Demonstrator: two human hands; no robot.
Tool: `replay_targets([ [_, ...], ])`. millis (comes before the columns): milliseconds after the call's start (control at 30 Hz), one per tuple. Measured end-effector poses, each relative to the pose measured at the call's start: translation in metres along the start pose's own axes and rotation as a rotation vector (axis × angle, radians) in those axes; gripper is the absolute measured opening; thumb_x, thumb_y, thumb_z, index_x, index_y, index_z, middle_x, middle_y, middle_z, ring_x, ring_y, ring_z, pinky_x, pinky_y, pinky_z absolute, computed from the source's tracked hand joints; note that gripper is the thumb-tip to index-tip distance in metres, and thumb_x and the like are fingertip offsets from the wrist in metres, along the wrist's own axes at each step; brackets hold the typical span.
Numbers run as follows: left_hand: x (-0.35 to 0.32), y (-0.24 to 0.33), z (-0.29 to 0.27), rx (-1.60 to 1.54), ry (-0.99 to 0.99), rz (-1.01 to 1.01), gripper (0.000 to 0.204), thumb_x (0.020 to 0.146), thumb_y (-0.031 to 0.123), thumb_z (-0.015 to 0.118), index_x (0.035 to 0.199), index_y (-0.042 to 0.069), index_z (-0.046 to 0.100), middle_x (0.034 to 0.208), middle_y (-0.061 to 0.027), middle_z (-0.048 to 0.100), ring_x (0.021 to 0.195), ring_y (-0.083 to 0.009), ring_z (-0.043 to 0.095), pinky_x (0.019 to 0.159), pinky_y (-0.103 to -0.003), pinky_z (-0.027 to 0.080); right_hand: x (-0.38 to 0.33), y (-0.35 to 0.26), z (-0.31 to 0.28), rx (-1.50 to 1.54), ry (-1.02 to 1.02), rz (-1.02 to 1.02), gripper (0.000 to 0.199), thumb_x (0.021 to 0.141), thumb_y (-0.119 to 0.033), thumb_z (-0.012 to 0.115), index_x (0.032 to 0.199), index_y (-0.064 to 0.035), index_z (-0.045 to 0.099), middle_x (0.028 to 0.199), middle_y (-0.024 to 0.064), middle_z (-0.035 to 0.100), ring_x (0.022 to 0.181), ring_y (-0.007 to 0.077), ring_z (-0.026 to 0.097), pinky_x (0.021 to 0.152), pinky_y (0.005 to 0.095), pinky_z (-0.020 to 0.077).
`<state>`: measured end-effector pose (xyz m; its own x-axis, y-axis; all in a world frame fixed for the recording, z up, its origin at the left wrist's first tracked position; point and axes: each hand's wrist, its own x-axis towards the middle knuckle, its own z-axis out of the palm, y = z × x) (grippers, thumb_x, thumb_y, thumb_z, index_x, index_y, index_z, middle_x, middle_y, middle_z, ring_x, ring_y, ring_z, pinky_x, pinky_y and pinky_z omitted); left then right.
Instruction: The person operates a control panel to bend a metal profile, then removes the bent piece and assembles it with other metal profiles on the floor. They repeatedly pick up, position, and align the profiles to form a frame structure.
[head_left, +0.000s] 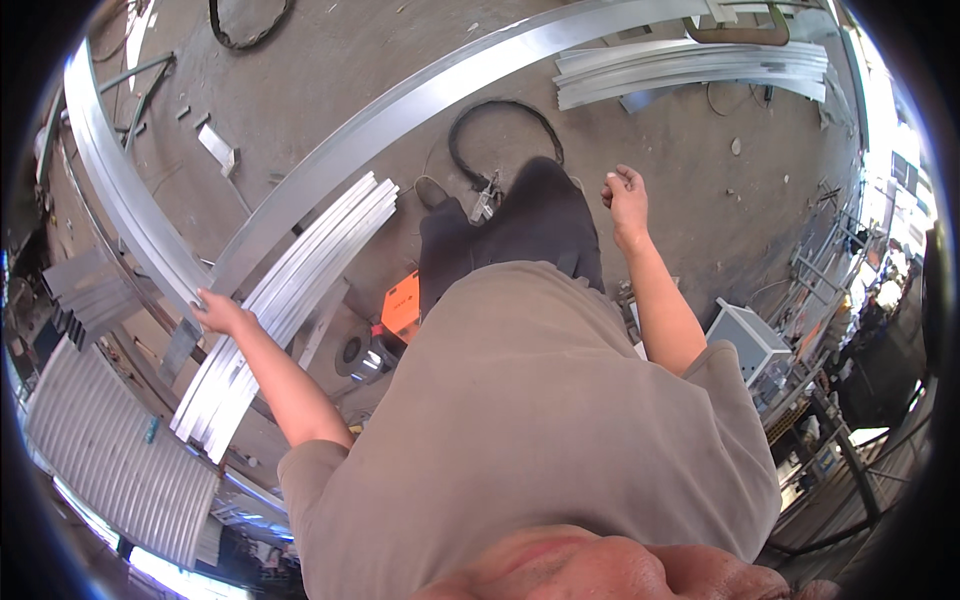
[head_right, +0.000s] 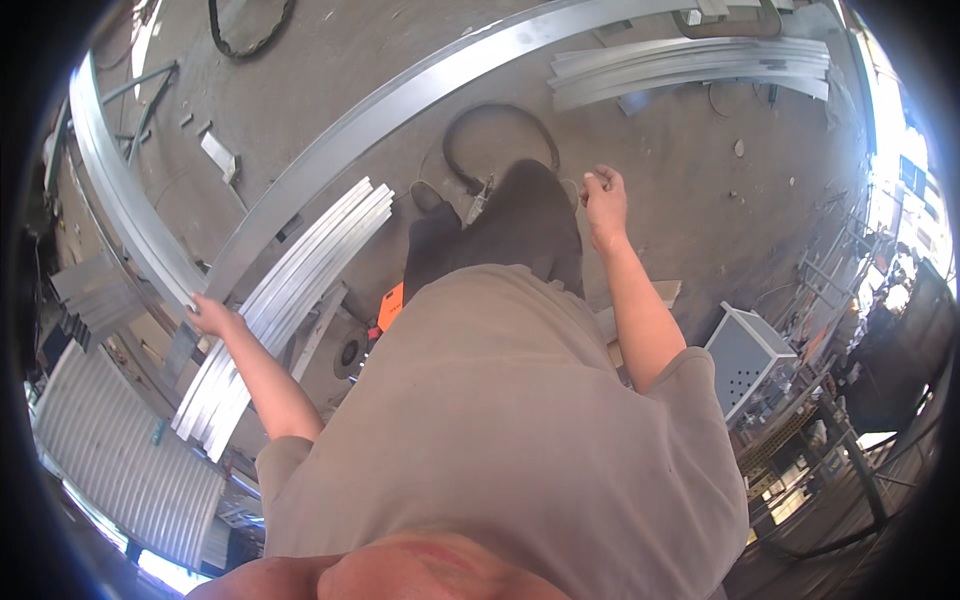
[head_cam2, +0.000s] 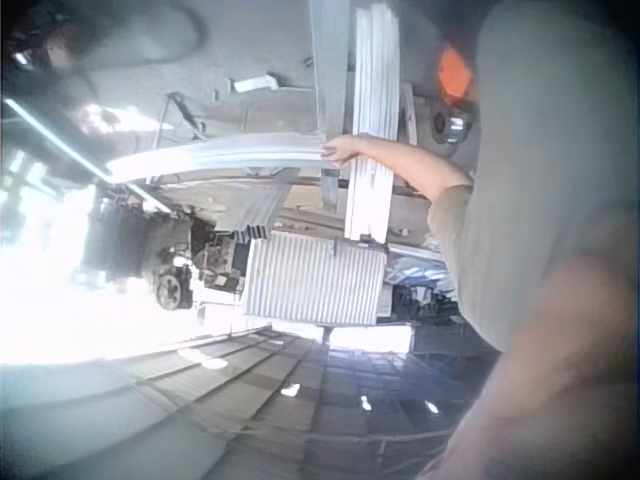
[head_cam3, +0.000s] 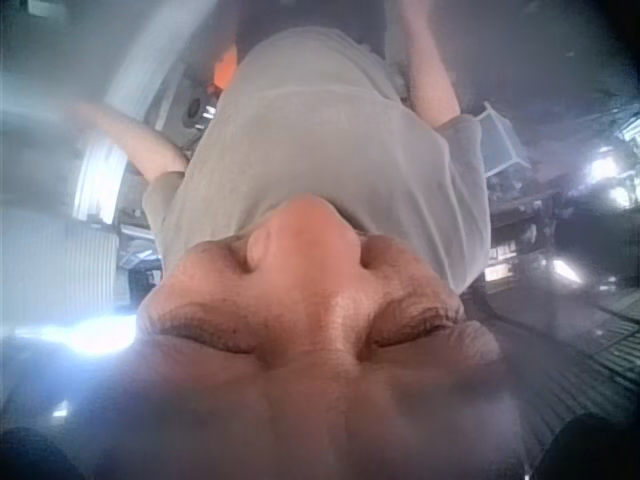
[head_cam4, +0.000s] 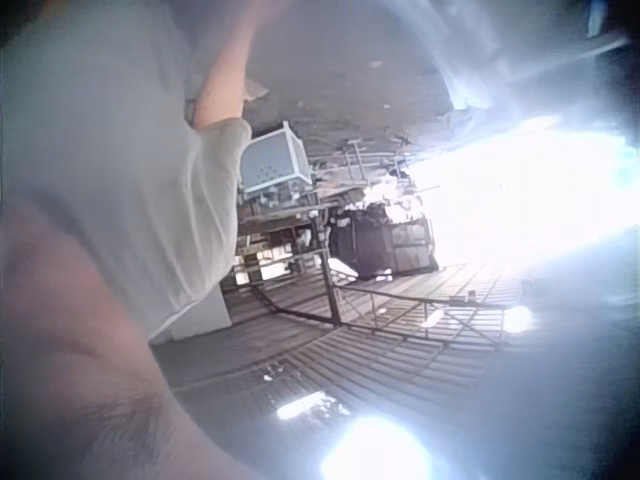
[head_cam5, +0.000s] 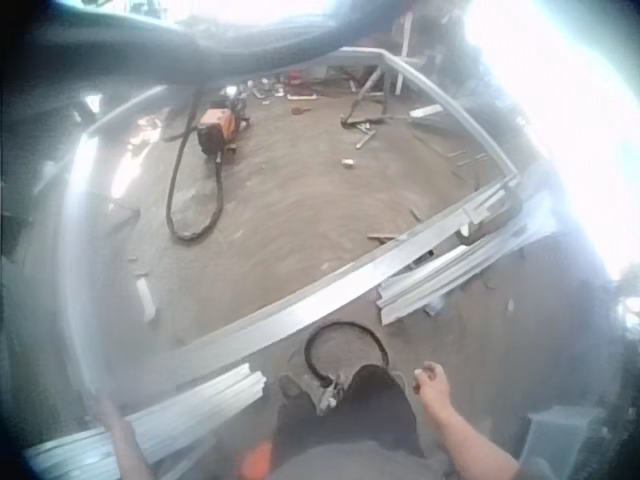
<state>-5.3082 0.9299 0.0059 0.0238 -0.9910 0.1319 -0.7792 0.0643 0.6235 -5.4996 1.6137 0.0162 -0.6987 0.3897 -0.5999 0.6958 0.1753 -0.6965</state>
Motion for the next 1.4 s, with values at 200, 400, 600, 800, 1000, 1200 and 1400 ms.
replay_targets([
  [200, -0.239, 0.047, -0.016, -0.127, -0.411, 0.444, 0.036, 0.103, 0.022, 0.066, 0.127, -0.005, 0.064, 0.112, -0.0120, 0.059, 0.103, -0.0227, 0.054, 0.094, -0.038, 0.046, 0.065, 0.062, -0.062, -0.079, -0.034, 0.139, 0.049, 0.100, -0.018, 0.065, 0.142, 0.0011, 0.051, 0.089, 0.0034, 0.062, 0.077, 0.0114, 0.060, 0.069, 0.0277, 0.0496],
  [400, -0.496, 0.074, 0.050, 0.012, -1.103, 0.299, 0.035, 0.095, 0.011, 0.073, 0.128, 0.002, 0.067, 0.102, -0.0062, 0.064, 0.098, -0.0181, 0.061, 0.094, -0.034, 0.050, 0.207, 0.150, -0.114, -0.147, -0.162, 0.078, 0.048, 0.098, -0.015, 0.065, 0.141, 0.0030, 0.053, 0.090, 0.0039, 0.062, 0.077, 0.0122, 0.059, 0.070, 0.0277, 0.0479],
  [600, -0.602, 0.114, 0.222, 0.125, -1.294, 0.639, 0.040, 0.093, 0.011, 0.077, 0.131, 0.004, 0.068, 0.099, -0.0047, 0.071, 0.095, -0.0115, 0.064, 0.090, -0.028, 0.052, 0.391, 0.217, -0.108, -0.175, -0.104, -0.068, 0.040, 0.098, -0.019, 0.068, 0.130, 0.0016, 0.060, 0.090, 0.0028, 0.063, 0.080, 0.0106, 0.058, 0.073, 0.0274, 0.0481],
  [800, -0.588, 0.112, 0.469, 0.293, -1.505, 0.718, 0.033, 0.098, 0.011, 0.069, 0.131, 0.004, 0.069, 0.101, -0.0051, 0.075, 0.097, -0.0114, 0.066, 0.093, -0.029, 0.052, 0.545, 0.284, -0.037, -0.062, -0.141, -0.202, 0.045, 0.098, -0.030, 0.068, 0.133, -0.0015, 0.064, 0.112, 0.0139, 0.071, 0.103, 0.0220, 0.066, 0.092, 0.0348, 0.0517],
  [1000, -0.500, 0.076, 0.691, 0.762, -1.513, 0.966, 0.029, 0.105, 0.015, 0.056, 0.127, 0.002, 0.070, 0.089, -0.0018, 0.067, 0.088, -0.0116, 0.062, 0.086, -0.028, 0.049, 0.636, 0.367, 0.053, -0.035, -0.269, -0.227, 0.048, 0.098, -0.033, 0.067, 0.136, -0.0032, 0.064, 0.118, 0.0110, 0.072, 0.111, 0.0215, 0.066, 0.099, 0.0344, 0.0502],
  [1200, -0.422, 0.024, 0.816, 0.733, -1.395, 0.899, 0.033, 0.106, 0.024, 0.059, 0.128, 0.002, 0.070, 0.093, -0.0025, 0.070, 0.093, -0.0136, 0.064, 0.091, -0.031, 0.048, 0.664, 0.405, 0.135, -0.223, -0.429, -0.157, 0.045, 0.100, -0.033, 0.064, 0.135, -0.0042, 0.063, 0.121, 0.0100, 0.070, 0.115, 0.0197, 0.064, 0.100, 0.0341, 0.0493],
  [1400, -0.317, -0.010, 0.888, 0.730, -1.247, 0.989, 0.050, 0.099, 0.032, 0.071, 0.138, 0.001, 0.064, 0.130, -0.0180, 0.070, 0.125, -0.0278, 0.063, 0.109, -0.039, 0.046, 0.678, 0.349, 0.214, -0.303, -0.455, -0.202, 0.041, 0.101, -0.030, 0.064, 0.132, -0.0042, 0.064, 0.117, 0.0103, 0.070, 0.109, 0.0193, 0.064, 0.097, 0.0339, 0.0507],
])
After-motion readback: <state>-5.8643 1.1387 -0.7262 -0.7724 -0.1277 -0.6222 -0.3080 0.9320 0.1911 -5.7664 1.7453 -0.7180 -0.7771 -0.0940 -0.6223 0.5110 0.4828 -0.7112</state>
